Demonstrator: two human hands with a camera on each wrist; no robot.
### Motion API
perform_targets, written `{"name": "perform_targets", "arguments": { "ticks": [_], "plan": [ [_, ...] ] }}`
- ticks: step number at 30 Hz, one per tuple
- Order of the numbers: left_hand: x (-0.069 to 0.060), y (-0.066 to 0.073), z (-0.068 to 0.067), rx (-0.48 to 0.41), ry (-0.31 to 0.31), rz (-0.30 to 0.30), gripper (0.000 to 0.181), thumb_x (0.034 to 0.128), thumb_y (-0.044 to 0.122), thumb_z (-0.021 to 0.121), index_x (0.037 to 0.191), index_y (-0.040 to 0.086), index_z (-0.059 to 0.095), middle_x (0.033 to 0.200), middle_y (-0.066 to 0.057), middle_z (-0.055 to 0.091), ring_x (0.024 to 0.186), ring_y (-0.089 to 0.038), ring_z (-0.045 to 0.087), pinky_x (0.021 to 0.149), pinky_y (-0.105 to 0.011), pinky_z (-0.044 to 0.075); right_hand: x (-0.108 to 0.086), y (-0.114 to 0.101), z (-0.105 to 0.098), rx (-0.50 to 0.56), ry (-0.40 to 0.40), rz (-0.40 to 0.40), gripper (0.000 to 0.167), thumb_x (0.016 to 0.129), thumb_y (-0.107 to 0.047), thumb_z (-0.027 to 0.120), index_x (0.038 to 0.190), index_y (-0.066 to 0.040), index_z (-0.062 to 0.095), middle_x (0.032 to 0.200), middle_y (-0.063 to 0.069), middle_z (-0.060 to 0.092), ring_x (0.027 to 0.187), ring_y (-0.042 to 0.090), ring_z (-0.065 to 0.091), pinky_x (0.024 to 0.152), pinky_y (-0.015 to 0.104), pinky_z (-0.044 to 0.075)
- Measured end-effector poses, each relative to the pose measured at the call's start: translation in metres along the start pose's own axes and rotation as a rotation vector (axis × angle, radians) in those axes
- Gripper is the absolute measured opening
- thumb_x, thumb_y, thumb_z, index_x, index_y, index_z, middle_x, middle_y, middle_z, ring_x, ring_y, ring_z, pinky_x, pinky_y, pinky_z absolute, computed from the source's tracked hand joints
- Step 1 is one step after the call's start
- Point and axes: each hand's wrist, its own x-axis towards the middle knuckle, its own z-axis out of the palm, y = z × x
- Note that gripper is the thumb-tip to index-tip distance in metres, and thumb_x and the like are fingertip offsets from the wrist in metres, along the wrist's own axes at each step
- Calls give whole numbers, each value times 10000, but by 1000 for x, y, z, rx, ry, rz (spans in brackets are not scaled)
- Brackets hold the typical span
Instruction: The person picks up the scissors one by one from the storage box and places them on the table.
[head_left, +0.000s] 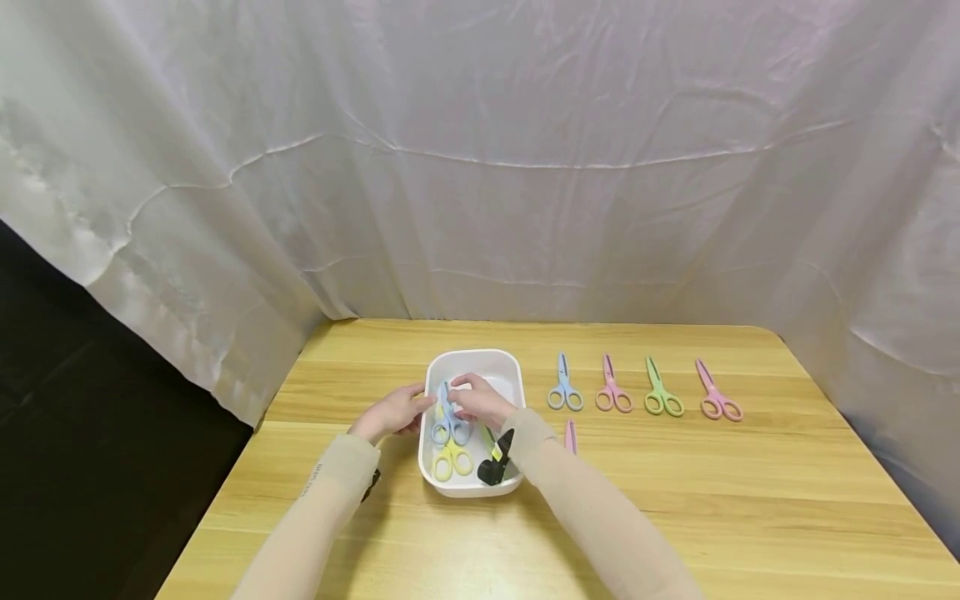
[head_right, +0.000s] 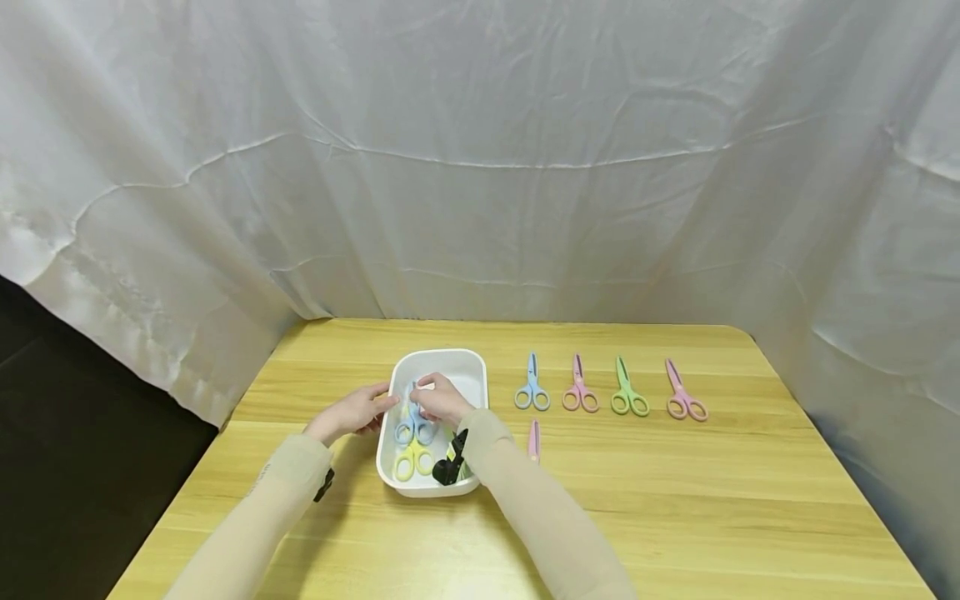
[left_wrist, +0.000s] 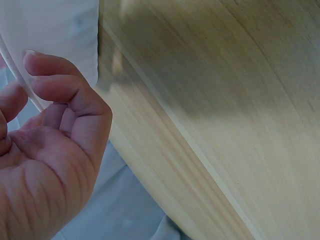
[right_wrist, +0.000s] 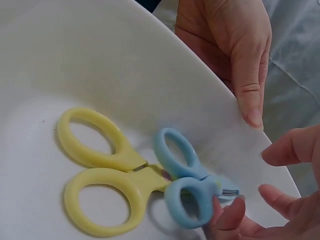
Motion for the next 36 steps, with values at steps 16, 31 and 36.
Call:
{"name": "perform_targets", "arguments": {
  "ticks": [16, 31, 36],
  "plan": [
    [3, -2, 3, 2, 26, -25, 525, 1076, 274, 435, 1548, 53, 372, 701, -14, 541, 596, -123, 496, 575, -237, 429, 3, 5, -2, 114, -82, 10, 569, 877, -117, 579, 1406, -48, 382, 1183, 156, 565, 803, 139, 542, 670, 198, 458],
    [4, -14, 3, -165, 8, 50, 497, 1080, 237, 423, 1517, 1, 401, 670, 16, 517, 594, -85, 484, 557, -205, 370, 4, 7, -2, 105, -154, 13, 629, 867, -115, 582, 1438, -25, 333, 1074, 118, 570, 932, 193, 553, 707, 215, 479],
    [6, -19, 3, -196, 11, 70, 510, 1076, 239, 434, 1516, -15, 392, 659, 19, 515, 593, -85, 488, 558, -204, 385, 4, 8, -2, 84, -140, 17, 598, 870, -128, 591, 1413, -26, 364, 1143, 157, 597, 941, 193, 557, 697, 213, 467]
  ]
}}
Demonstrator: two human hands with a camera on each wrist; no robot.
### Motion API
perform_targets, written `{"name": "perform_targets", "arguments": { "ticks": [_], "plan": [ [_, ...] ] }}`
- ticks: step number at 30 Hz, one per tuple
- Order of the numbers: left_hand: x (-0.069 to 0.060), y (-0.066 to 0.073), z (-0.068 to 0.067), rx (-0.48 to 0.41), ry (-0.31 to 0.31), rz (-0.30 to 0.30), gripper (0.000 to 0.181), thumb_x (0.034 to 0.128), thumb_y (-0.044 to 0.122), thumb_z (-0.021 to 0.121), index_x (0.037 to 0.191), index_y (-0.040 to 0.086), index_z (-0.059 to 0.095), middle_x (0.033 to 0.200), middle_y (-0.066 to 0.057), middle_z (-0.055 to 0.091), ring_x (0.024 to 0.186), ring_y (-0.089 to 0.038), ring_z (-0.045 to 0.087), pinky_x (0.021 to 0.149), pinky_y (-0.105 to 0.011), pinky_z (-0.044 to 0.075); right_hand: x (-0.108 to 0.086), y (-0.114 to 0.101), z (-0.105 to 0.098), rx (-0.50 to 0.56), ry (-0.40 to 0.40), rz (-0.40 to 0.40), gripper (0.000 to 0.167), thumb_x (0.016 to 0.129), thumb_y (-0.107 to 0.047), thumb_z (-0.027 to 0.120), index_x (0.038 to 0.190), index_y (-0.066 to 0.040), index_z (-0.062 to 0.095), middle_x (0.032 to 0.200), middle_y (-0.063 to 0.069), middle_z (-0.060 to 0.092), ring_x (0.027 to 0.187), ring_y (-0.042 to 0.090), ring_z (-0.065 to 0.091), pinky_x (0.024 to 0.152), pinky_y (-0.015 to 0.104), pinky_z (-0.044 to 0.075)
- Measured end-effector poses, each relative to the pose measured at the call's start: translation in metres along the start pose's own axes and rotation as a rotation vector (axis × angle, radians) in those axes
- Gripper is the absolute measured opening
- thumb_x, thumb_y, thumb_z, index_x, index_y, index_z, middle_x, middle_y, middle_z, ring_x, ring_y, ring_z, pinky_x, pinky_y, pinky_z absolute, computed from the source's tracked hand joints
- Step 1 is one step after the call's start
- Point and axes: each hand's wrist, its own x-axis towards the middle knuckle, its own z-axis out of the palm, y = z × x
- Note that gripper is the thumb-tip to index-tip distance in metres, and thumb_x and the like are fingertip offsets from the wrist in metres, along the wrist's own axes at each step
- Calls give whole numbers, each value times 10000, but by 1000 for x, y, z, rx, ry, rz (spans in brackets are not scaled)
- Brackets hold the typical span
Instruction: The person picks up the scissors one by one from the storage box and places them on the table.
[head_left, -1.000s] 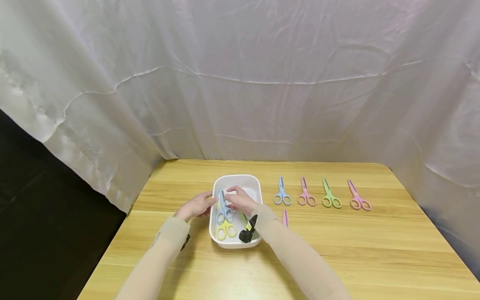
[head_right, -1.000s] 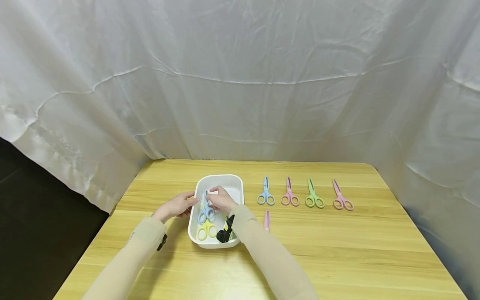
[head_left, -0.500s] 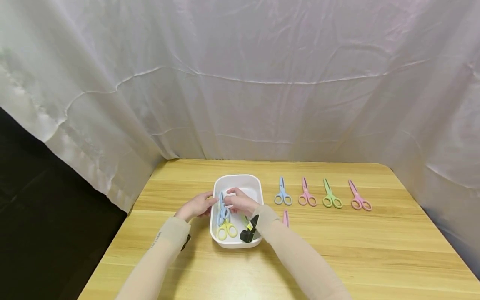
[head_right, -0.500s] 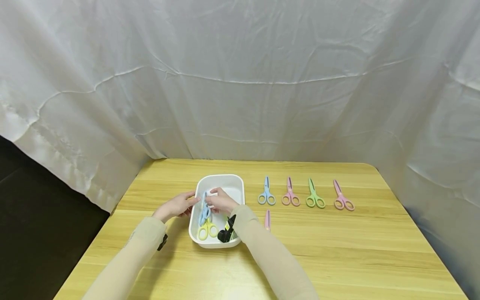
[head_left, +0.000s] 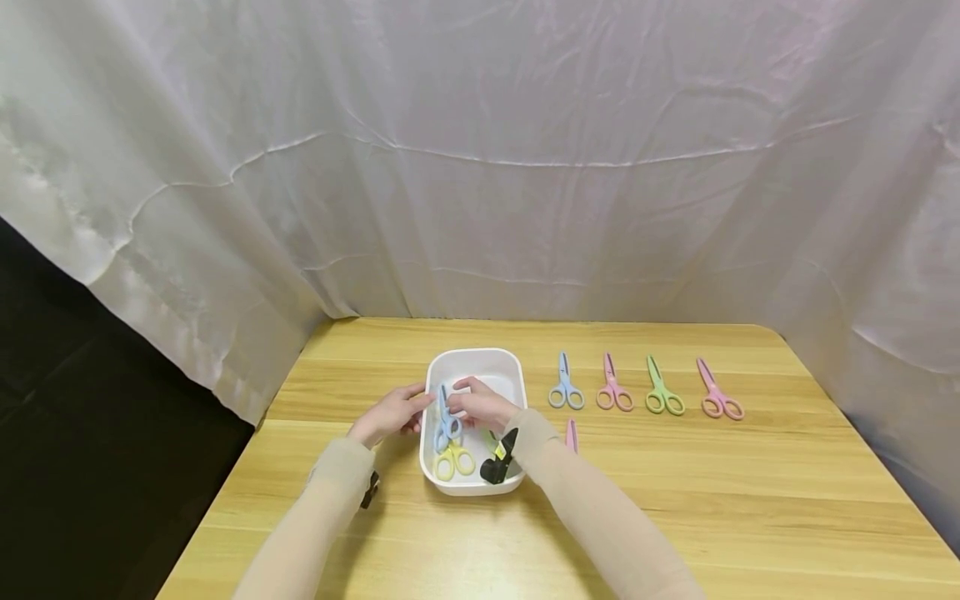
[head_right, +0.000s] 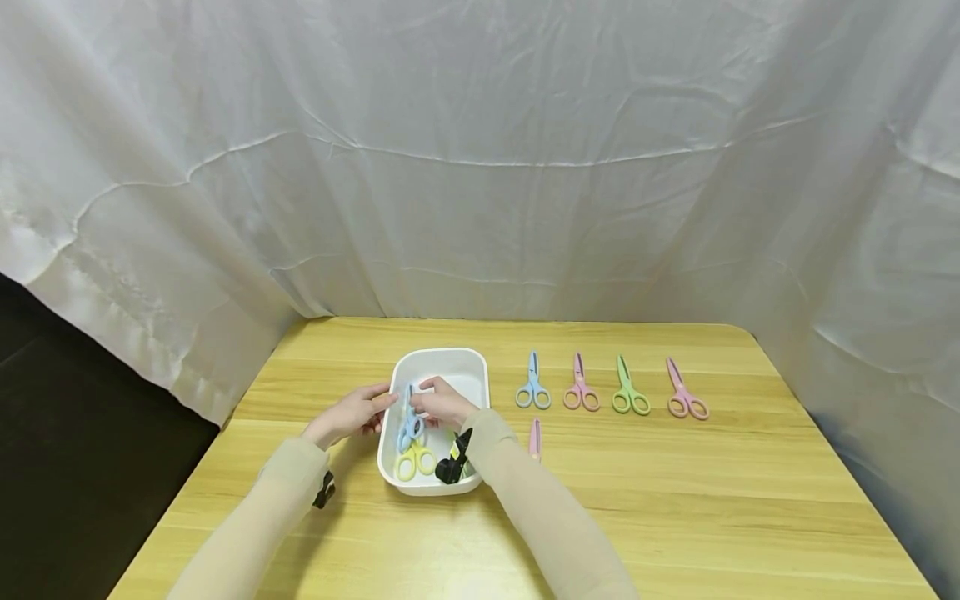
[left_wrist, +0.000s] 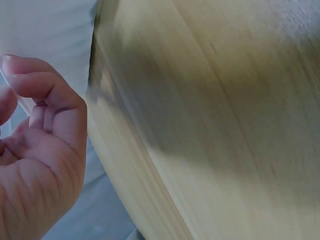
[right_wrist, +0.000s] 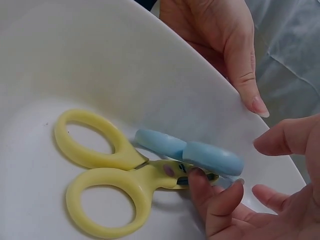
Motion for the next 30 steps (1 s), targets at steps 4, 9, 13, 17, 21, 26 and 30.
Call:
{"name": "perform_targets", "arguments": {
  "ticks": [4, 9, 13, 17, 21, 26, 30],
  "plan": [
    [2, -2, 0, -18, -15, 6, 510, 1077, 239, 433, 1514, -21, 391, 656, 19, 515, 580, -73, 489, 545, -196, 392, -1, 0, -1, -17, -4, -4, 589, 878, -129, 585, 1411, -10, 366, 1126, 163, 608, 830, 176, 547, 637, 205, 431],
    [5, -7, -2, -103, -34, -23, 554, 1076, 240, 441, 1569, 26, 305, 670, 24, 521, 572, -56, 492, 533, -179, 404, -1, 3, -3, -66, -12, -7, 594, 869, -143, 593, 1405, -1, 381, 1050, 132, 616, 728, 152, 520, 601, 208, 412],
    [6, -9, -2, -171, -24, -48, 577, 1068, 242, 467, 1584, 115, 242, 668, 31, 517, 565, -60, 493, 538, -178, 406, 0, 4, -3, -73, -49, 13, 539, 893, -153, 594, 1378, -4, 411, 1001, 118, 638, 751, 151, 565, 620, 214, 468],
    [5, -10, -3, -195, -15, -46, 512, 1064, 231, 480, 1512, 118, 260, 649, 30, 509, 552, -62, 493, 530, -178, 393, 1, 3, -3, -36, -83, 45, 475, 941, -153, 581, 1362, 1, 426, 1035, 159, 670, 844, 183, 642, 662, 228, 510],
    [5, -11, -2, -210, -17, -42, 425, 1063, 229, 479, 1423, 88, 303, 646, 31, 515, 551, -53, 492, 531, -173, 385, 0, 3, -3, -61, -87, 41, 448, 946, -162, 581, 1339, 16, 458, 1081, 188, 690, 870, 186, 661, 676, 233, 521],
    [5, -12, -1, -218, -6, -49, 223, 1062, 234, 481, 1208, 76, 422, 652, 28, 517, 557, -59, 494, 542, -179, 381, 0, 4, -4, -110, -101, 23, 402, 942, -163, 564, 1290, 32, 517, 987, 153, 705, 759, 153, 646, 653, 222, 533],
    [5, -13, 0, -209, -8, -52, 211, 1069, 240, 463, 1165, 53, 442, 666, 31, 511, 571, -65, 491, 553, -186, 379, 0, 5, -3, -121, -108, 18, 375, 939, -152, 569, 1262, 36, 537, 889, 90, 641, 685, 131, 587, 614, 207, 522]
  ]
}}
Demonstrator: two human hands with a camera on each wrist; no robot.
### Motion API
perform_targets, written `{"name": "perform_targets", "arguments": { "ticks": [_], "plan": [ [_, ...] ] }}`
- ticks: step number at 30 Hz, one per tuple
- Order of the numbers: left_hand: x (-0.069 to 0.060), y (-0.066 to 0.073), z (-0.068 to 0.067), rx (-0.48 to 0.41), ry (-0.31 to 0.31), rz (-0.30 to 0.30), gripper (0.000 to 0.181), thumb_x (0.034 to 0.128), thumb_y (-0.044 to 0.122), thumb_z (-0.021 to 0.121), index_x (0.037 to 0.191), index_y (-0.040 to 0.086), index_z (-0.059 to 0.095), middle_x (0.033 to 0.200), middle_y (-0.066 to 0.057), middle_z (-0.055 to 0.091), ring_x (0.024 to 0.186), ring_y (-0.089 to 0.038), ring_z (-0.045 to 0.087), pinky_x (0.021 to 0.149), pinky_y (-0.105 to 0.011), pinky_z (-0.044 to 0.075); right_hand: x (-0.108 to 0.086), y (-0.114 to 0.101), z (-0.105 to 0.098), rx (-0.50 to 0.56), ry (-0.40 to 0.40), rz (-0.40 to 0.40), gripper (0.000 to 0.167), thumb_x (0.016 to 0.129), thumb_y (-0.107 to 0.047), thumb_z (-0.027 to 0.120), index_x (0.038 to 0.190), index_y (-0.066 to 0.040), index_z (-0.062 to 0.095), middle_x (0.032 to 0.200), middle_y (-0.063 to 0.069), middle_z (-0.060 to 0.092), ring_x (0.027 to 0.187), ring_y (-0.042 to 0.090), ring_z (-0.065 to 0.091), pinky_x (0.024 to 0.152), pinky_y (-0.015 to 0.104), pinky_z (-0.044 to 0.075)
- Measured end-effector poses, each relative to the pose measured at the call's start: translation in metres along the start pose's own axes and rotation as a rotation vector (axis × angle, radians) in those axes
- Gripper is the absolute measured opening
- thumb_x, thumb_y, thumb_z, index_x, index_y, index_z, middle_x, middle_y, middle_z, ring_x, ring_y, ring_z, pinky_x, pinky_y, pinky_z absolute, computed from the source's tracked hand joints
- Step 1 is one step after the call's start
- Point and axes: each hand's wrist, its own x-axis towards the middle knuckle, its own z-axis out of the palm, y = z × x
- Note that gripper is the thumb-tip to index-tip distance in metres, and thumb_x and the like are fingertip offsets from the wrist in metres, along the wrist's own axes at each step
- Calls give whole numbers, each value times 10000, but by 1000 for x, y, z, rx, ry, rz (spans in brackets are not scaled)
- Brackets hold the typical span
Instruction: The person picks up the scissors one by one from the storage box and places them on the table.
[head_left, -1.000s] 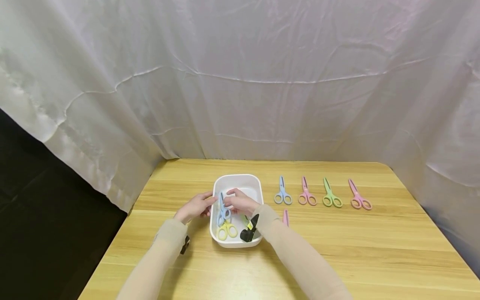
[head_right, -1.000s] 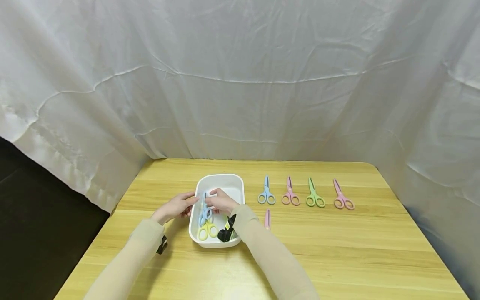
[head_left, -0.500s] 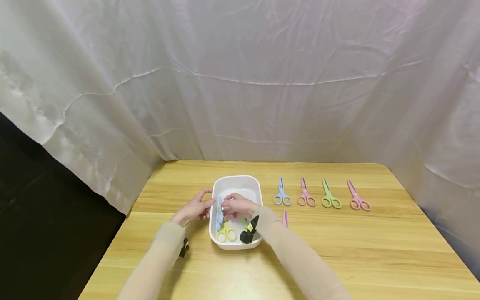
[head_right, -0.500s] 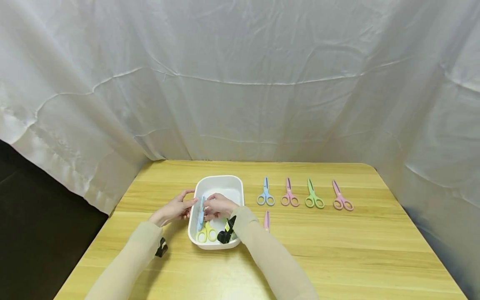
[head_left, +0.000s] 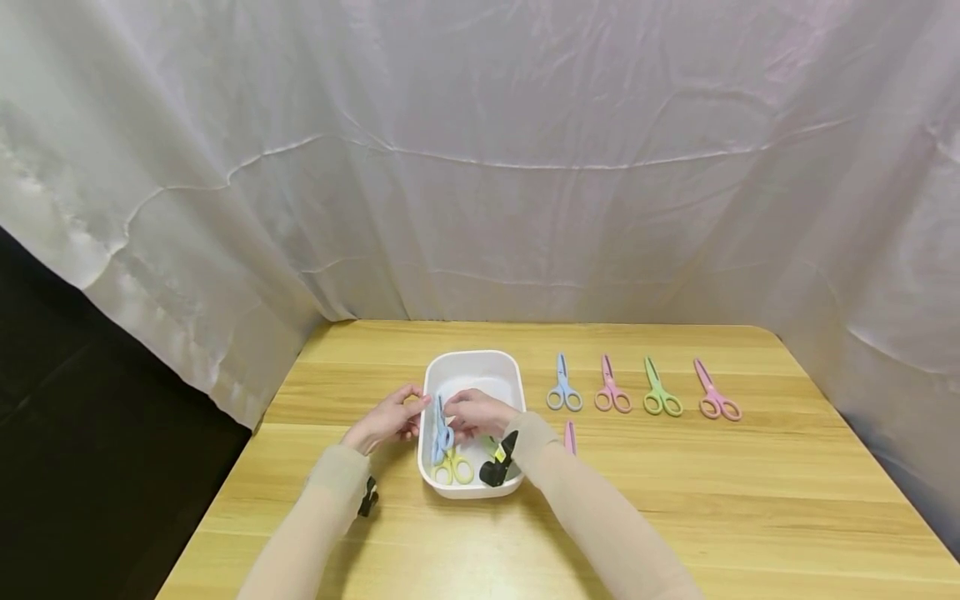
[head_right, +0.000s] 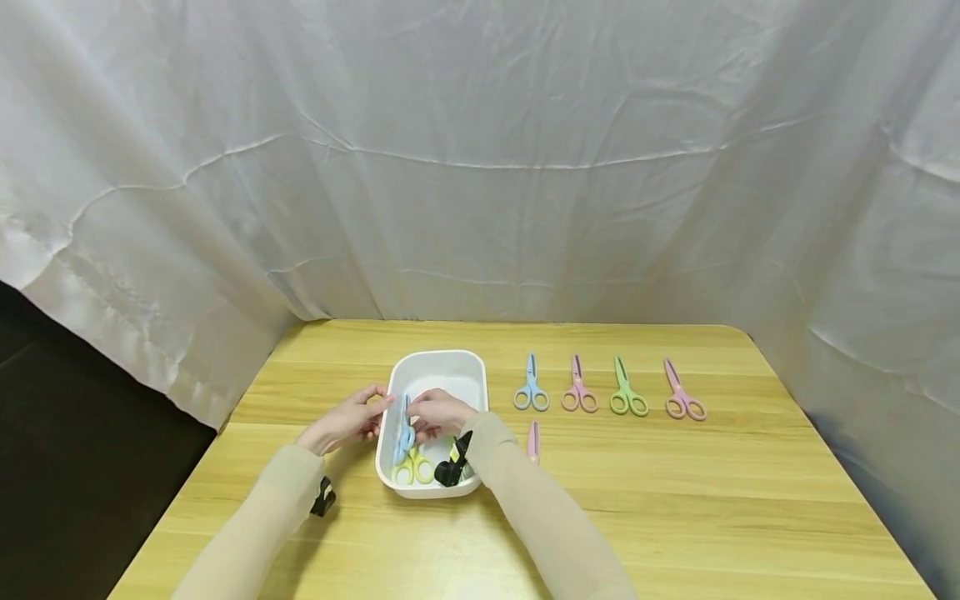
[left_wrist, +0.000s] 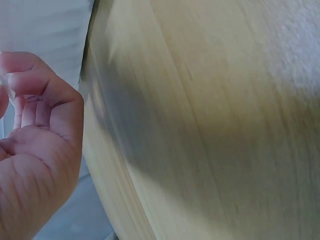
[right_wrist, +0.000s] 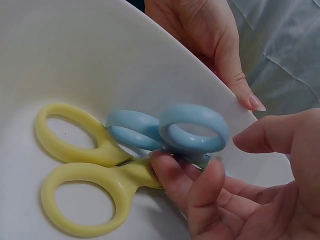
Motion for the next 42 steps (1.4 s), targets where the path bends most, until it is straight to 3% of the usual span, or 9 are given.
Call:
{"name": "perform_targets", "arguments": {
  "ticks": [8, 19, 34, 42],
  "plan": [
    [-2, 1, 0, 3, -12, -2, 240, 1073, 220, 445, 1193, 12, 430, 660, 31, 506, 573, -66, 487, 552, -189, 374, -1, 0, 1, -69, -23, 29, 375, 924, -176, 648, 1239, 4, 553, 800, 46, 607, 611, 105, 539, 543, 183, 471],
    [-3, 3, 1, 4, 0, -9, 204, 1070, 221, 454, 1152, 34, 448, 654, 32, 496, 563, -69, 485, 549, -184, 383, -7, -1, 2, -145, -20, 1, 497, 861, -122, 700, 1302, 14, 514, 700, 8, 583, 549, 87, 462, 513, 185, 379],
    [-1, 2, 1, 33, 2, 9, 244, 1072, 227, 450, 1167, 3, 437, 651, 21, 481, 550, -67, 477, 527, -186, 372, -4, 1, 0, -130, 26, -11, 324, 894, -132, 634, 1180, 7, 573, 764, 22, 586, 569, 92, 449, 515, 190, 326],
    [0, 3, 2, 40, 19, -11, 250, 1072, 228, 451, 1166, -3, 441, 662, 11, 476, 549, -72, 475, 527, -185, 382, -5, 1, -1, -161, 57, -24, 268, 901, -174, 644, 1108, -5, 633, 771, 0, 562, 609, 101, 449, 514, 205, 311]
  ]
}}
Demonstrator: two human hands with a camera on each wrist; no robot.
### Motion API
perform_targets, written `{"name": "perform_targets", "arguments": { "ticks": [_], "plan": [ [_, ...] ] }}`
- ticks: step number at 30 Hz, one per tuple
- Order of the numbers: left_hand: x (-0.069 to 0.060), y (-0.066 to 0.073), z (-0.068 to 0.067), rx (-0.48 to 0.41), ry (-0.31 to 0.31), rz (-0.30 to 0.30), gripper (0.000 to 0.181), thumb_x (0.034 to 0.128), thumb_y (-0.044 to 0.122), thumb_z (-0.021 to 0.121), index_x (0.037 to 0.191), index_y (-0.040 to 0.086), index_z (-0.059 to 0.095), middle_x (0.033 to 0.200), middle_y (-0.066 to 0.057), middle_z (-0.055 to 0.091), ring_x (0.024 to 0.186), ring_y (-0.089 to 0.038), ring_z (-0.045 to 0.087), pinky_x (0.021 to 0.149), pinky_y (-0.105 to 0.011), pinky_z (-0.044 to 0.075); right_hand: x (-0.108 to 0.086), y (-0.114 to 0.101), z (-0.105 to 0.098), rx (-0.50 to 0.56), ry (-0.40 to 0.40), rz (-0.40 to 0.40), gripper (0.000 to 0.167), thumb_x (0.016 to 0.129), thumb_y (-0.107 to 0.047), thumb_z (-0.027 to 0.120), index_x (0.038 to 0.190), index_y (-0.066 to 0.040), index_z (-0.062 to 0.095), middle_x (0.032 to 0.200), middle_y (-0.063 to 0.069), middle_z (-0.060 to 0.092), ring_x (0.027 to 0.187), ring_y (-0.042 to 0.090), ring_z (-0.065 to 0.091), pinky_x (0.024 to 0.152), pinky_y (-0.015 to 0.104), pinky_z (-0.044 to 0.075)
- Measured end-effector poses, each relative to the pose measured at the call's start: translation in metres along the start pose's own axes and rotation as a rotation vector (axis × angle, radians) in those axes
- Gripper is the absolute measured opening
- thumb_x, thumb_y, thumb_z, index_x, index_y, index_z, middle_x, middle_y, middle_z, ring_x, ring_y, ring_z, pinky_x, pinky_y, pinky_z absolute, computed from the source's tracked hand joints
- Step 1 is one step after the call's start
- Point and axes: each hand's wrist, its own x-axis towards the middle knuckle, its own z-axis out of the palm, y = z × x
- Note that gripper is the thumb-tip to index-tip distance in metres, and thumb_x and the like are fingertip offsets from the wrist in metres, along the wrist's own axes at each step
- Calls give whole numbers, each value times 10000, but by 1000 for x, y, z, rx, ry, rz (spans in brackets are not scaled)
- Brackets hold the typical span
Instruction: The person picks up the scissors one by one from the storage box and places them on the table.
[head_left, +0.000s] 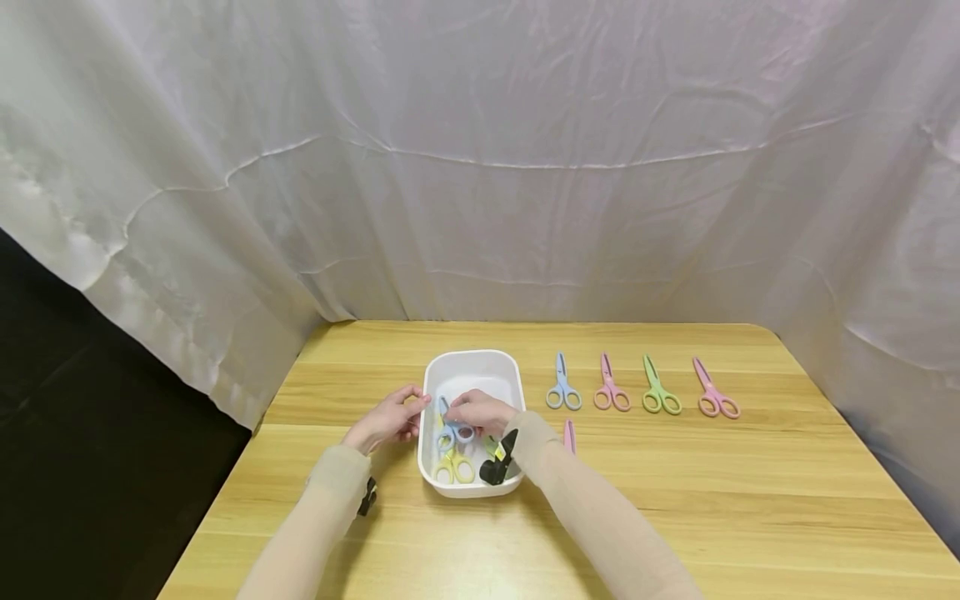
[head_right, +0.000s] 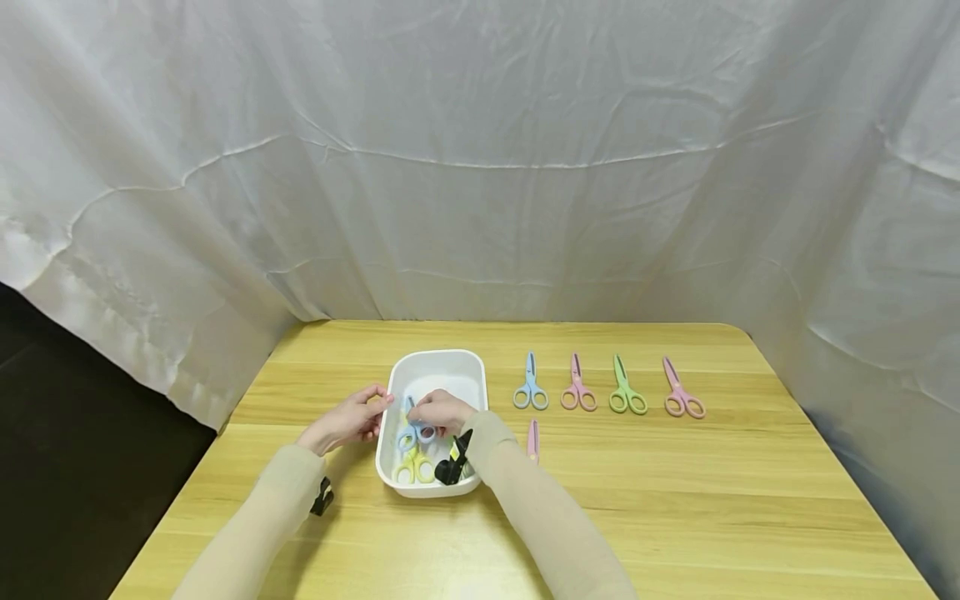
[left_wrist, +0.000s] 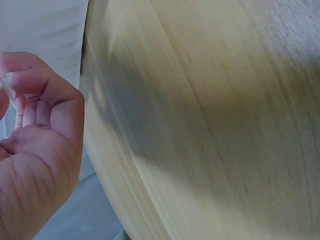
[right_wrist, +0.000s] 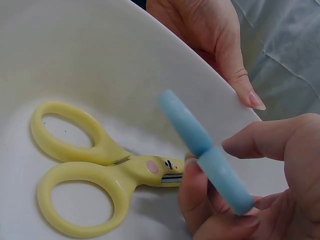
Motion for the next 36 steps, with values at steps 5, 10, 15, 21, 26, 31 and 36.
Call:
{"name": "perform_targets", "arguments": {
  "ticks": [5, 10, 15, 21, 26, 31, 36],
  "plan": [
    [0, 0, -1, 7, 3, 3, 247, 1070, 249, 458, 1159, 19, 451, 677, 13, 471, 551, -70, 476, 528, -185, 380, 1, 1, -1, -24, 16, -8, 297, 895, -222, 652, 1095, -4, 669, 812, -3, 562, 664, 119, 458, 537, 224, 346],
    [-1, 1, -1, 11, 9, 6, 261, 1070, 240, 457, 1174, 1, 445, 673, 14, 460, 545, -70, 473, 519, -182, 379, 3, 1, -1, -15, 44, 10, 277, 897, -273, 658, 1032, -34, 693, 790, -21, 560, 703, 115, 481, 577, 235, 387],
    [-1, 2, 1, 11, 11, 3, 262, 1071, 234, 455, 1182, -3, 444, 669, 18, 470, 545, -68, 473, 524, -182, 383, 6, 2, -2, 56, 38, 29, 160, 911, -244, 634, 841, -100, 652, 635, -52, 541, 537, 62, 441, 486, 186, 324],
    [-2, 4, 4, 19, 19, -6, 223, 1070, 259, 461, 1128, 43, 461, 658, 29, 487, 542, -62, 472, 532, -186, 384, 6, 2, -3, 72, 33, 30, 178, 914, -213, 626, 763, -119, 624, 569, -53, 507, 469, 47, 386, 434, 175, 241],
    [-3, 5, 5, 43, 33, -13, 246, 1072, 274, 453, 1112, 31, 455, 655, 39, 494, 544, -60, 468, 535, -186, 380, 6, 2, -4, 55, 42, 40, 209, 896, -236, 637, 720, -126, 619, 549, -49, 486, 472, 58, 379, 437, 182, 243],
    [-4, 5, 5, 67, 18, 1, 269, 1076, 268, 439, 1123, 4, 447, 649, 54, 505, 558, -58, 469, 546, -189, 379, 5, 1, -3, 73, 33, 62, 233, 910, -249, 636, 719, -117, 632, 544, -49, 487, 469, 57, 376, 433, 177, 247],
    [-3, 5, 5, 68, 17, -1, 224, 1078, 259, 430, 1068, 35, 446, 648, 55, 505, 567, -58, 469, 547, -194, 373, 5, 2, -3, 113, 32, 62, 181, 916, -232, 626, 809, -91, 661, 594, -42, 538, 483, 53, 413, 433, 170, 274]
  ]
}}
